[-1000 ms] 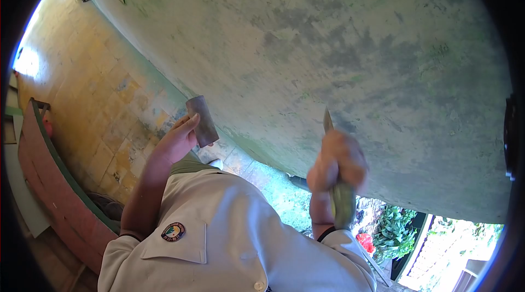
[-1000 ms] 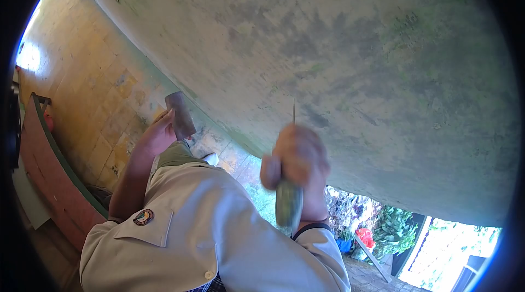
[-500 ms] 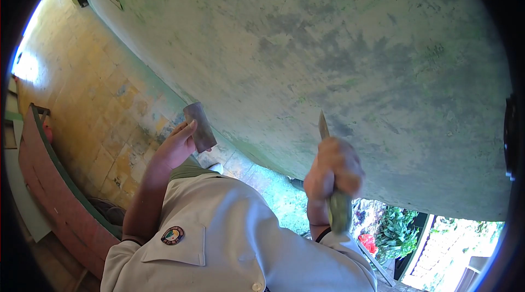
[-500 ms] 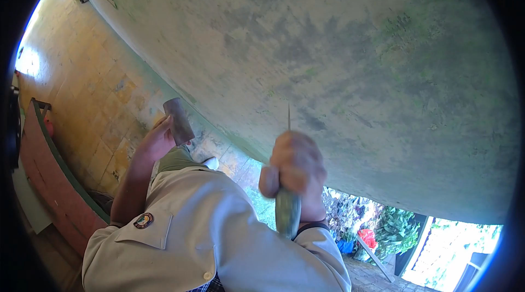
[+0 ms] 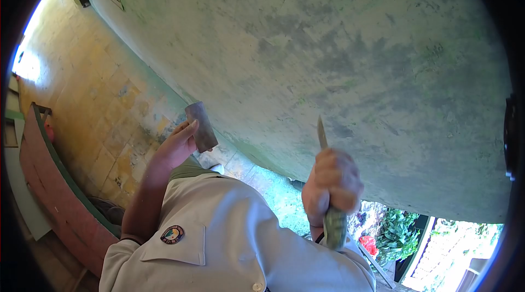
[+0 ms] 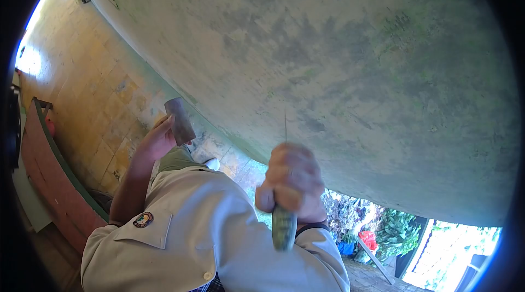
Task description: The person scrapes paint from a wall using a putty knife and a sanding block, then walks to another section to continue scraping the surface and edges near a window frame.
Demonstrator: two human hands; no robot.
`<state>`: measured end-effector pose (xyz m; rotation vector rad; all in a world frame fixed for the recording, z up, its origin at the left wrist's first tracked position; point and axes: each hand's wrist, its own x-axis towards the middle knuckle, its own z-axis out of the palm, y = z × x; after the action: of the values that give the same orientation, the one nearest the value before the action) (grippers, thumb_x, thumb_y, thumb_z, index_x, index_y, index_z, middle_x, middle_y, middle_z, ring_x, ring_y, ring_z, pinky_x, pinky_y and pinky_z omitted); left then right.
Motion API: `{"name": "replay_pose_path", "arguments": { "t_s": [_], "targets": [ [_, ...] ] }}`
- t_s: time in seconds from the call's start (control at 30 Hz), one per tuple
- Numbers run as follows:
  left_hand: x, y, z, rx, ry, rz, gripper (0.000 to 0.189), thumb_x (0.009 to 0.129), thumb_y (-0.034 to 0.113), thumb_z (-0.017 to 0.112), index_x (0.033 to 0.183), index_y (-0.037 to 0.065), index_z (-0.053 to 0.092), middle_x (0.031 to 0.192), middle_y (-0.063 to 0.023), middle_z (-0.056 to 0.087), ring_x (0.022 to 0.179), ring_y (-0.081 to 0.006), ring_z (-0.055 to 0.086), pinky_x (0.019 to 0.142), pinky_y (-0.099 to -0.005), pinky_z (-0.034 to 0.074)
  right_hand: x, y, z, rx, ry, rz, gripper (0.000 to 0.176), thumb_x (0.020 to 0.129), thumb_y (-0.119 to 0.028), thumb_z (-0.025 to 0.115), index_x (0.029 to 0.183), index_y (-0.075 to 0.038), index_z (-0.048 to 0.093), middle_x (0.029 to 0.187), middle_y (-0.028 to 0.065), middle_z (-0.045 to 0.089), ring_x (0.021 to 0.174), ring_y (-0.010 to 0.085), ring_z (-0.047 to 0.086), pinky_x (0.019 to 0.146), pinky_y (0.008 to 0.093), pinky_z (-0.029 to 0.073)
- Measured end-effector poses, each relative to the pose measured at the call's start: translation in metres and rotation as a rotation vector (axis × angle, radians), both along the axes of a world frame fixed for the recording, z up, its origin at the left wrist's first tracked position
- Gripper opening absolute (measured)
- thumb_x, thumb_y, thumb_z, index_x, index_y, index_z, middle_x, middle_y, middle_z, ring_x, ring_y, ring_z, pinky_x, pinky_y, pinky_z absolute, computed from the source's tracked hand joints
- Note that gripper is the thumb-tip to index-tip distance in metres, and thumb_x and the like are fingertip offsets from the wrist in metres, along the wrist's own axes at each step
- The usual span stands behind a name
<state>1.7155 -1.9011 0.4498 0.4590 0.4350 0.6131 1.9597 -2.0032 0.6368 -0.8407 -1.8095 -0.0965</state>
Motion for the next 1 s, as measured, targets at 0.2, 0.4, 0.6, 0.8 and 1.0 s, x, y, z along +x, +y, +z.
{"name": "replay_pose_path", "arguments": {
  "t_s": [0.2,0.4,0.6,0.8,1.0],
  "targets": [
    [0.0,0.0,0.0,0.026,-0.001,-0.006,0.03,0.094,0.03,0.05,0.111,0.005,0.052,0.102,-0.0061,0.061,0.093,-0.0178,0.06,0.082,-0.0374,0.048,-0.001,0.001,-0.004,0.011,0.057,0.012,0.017,0.083,-0.006,0.053,0.073,-0.008,0.039,0.054,0.0026,0.045,0.045,0.0154,0.045,0.042,0.03,0.041],
    [0.003,-0.001,-0.003,-0.029,0.037,0.042,0.03,0.094,0.031,0.049,0.11,0.005,0.052,0.098,-0.0072,0.062,0.091,-0.0185,0.061,0.081,-0.0377,0.049,-0.001,0.011,-0.01,0.033,0.104,0.0,0.02,0.083,-0.007,0.056,0.073,-0.009,0.038,0.054,0.0021,0.044,0.045,0.0152,0.041,0.043,0.0299,0.04],
    [0.001,-0.002,-0.01,0.042,-0.023,-0.009,0.037,0.095,0.033,0.045,0.12,0.005,0.045,0.105,-0.0085,0.06,0.094,-0.0206,0.061,0.079,-0.0413,0.05,0.0,0.004,-0.008,0.025,0.079,-0.098,0.023,0.085,-0.011,0.057,0.073,-0.009,0.037,0.054,0.0016,0.044,0.044,0.0138,0.04,0.042,0.0292,0.04],
    [0.002,-0.003,-0.018,0.01,0.016,0.042,0.037,0.095,0.033,0.044,0.119,0.005,0.045,0.105,-0.0093,0.06,0.092,-0.0217,0.062,0.078,-0.0417,0.051,0.006,0.019,-0.019,0.071,0.176,-0.034,0.023,0.085,-0.012,0.056,0.071,-0.008,0.039,0.052,0.0012,0.043,0.043,0.0133,0.042,0.04,0.0284,0.039],
    [0.002,-0.004,-0.014,0.044,-0.011,-0.002,0.035,0.095,0.032,0.045,0.118,0.005,0.046,0.105,-0.0095,0.06,0.092,-0.0221,0.062,0.079,-0.0419,0.05,0.01,0.008,-0.013,-0.023,0.107,0.04,0.023,0.08,-0.004,0.061,0.075,-0.009,0.04,0.057,0.002,0.046,0.046,0.018,0.047,0.048,0.0312,0.044]
  ]
}}
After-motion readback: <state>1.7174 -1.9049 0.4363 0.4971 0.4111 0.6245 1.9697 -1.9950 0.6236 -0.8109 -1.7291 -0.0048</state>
